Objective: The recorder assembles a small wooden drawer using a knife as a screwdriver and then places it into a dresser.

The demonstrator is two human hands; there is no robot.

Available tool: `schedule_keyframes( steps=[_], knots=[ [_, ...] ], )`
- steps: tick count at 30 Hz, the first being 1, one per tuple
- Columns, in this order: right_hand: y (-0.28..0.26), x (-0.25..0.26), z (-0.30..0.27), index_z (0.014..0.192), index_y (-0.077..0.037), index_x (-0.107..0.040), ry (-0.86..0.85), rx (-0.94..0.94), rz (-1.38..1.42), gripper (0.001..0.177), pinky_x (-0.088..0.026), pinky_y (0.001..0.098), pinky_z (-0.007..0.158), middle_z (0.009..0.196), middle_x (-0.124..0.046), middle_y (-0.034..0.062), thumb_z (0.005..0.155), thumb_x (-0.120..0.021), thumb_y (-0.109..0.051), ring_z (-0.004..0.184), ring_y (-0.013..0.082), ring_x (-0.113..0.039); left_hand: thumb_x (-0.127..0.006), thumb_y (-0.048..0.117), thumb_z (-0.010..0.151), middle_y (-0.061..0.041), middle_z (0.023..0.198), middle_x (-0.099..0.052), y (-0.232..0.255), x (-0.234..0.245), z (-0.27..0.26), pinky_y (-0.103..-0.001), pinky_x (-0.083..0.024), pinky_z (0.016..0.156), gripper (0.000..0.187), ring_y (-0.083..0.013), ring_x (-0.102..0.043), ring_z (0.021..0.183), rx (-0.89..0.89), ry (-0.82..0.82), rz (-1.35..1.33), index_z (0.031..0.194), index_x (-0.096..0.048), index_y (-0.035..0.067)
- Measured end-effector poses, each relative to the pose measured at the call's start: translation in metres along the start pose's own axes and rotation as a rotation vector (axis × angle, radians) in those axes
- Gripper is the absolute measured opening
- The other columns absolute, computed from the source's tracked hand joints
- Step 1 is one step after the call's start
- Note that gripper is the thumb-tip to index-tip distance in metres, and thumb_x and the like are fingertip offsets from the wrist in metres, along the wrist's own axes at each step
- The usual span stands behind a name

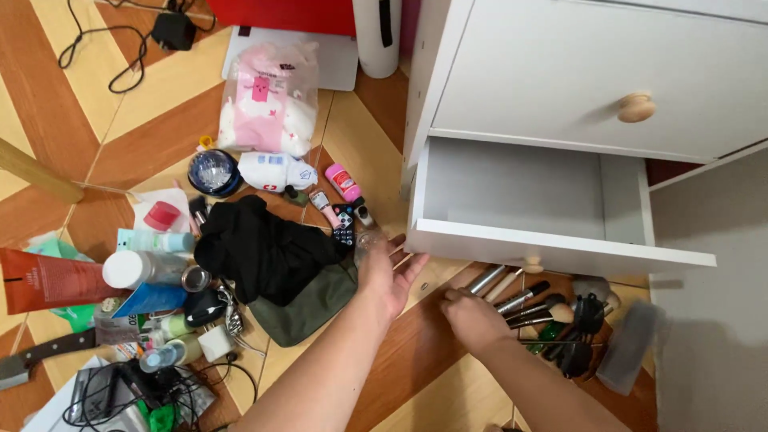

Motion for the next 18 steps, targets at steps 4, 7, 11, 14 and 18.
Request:
schedule_keyframes(
  steps=[4,7,11,14,18],
  knots=[
    [-0.002,0.007,0.005,0.098,-0.003,-0.071,0.01,0.034,-0.021,0.019,-0.053,0.0386,0.096,0.12,-0.064,0.011,0.082,-0.06,-0.001,0.118,0.0291,-0.061,-0.059,0.011,0.091,-0.018,0.111,-0.069,-0.027,0.057,0.018,-0.044,-0.066,0.088,0.036,-0.0312,-0.073,0.096,0.025,0.042,0.397,0.125,-0.06,-0.001],
    [0.003,0.033,0.001,0.102,-0.003,-0.074,0.136,-0.04,0.237,0.021,-0.054,0.0391,0.089,0.116,-0.069,0.0126,0.084,-0.065,-0.005,0.105,0.0307,-0.067,-0.073,0.014,0.086,-0.01,0.101,-0.079,-0.019,0.038,-0.005,-0.034,-0.062,0.084,0.018,-0.0213,-0.078,0.091,-0.398,0.011,1.465,0.103,-0.077,0.008],
    [0.034,0.036,-0.014,0.105,-0.002,-0.075,0.273,-0.321,0.659,0.024,-0.059,0.0338,0.078,0.099,-0.078,0.0117,0.084,-0.075,-0.014,0.084,0.0235,-0.076,-0.074,0.011,0.083,-0.017,0.105,-0.072,-0.021,0.009,-0.031,-0.039,-0.056,0.086,0.024,-0.0302,-0.071,0.095,-0.448,0.101,1.568,0.106,-0.069,0.008],
    [0.044,0.043,-0.027,0.101,0.0,-0.075,0.341,-0.396,0.799,0.022,-0.06,0.031,0.074,0.09,-0.08,0.0102,0.083,-0.077,-0.014,0.078,0.0181,-0.076,-0.072,0.015,0.088,-0.017,0.111,-0.068,-0.031,0.008,-0.028,-0.044,-0.054,0.087,0.017,-0.0355,-0.069,0.098,-0.512,0.135,1.674,0.103,-0.069,0.007],
    [0.03,0.078,-0.033,0.097,0.001,-0.075,0.4,-0.37,0.97,0.018,-0.06,0.0282,0.074,0.086,-0.079,0.008,0.086,-0.076,-0.012,0.077,0.0133,-0.073,-0.062,0.011,0.094,-0.02,0.113,-0.066,-0.044,0.023,-0.003,-0.049,-0.054,0.086,0.013,-0.0415,-0.066,0.099,-0.644,0.092,1.771,0.103,-0.065,0.002]
  ],
)
Point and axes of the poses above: each hand's wrist, its own z-axis towards the middle knuckle, its own x-axis out of the back of the hand, y = z × x, the point moved 8 cm from there along z, towards the middle knuckle
